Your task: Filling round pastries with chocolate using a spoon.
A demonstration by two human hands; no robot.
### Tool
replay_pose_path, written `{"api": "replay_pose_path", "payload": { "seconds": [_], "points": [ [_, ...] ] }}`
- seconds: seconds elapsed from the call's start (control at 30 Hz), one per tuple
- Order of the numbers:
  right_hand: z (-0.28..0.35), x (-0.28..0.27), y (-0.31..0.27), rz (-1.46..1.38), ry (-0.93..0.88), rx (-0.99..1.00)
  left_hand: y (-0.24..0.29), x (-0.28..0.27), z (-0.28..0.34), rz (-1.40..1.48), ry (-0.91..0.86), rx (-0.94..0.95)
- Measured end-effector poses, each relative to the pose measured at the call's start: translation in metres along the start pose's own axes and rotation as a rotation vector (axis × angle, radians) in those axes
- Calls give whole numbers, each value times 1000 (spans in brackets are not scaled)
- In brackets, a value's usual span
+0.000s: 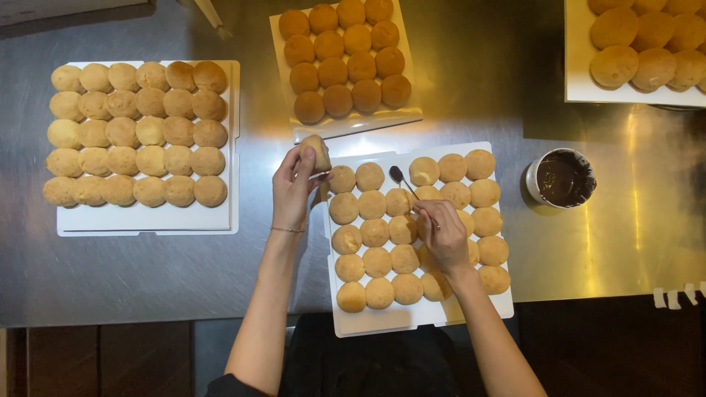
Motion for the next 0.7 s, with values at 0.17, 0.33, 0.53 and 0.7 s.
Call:
{"api": "replay_pose_path", "payload": {
  "seconds": [0.17,0.33,0.53,0.7],
  "points": [
    [-3,2,-2,57,-8,4,-4,4,-1,35,-51,25],
    [1,-2,6,101,26,19,-4,10,-2,43,-88,57],
    [1,-5,5,95,15,16,2,20,1,44,-127,97],
    [19,-22,34,-266,352,350,11,26,2,-24,-109,170]
  ]
}}
Point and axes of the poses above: each hand's wrist, its own z-axis away from the middle knuckle, its own x-axis out of the palm, y = z × x, the point moved 7 cm from there along -z, towards the middle knuckle, and after that the axes turned 12 degrees about -z, right-handed, at the moved point
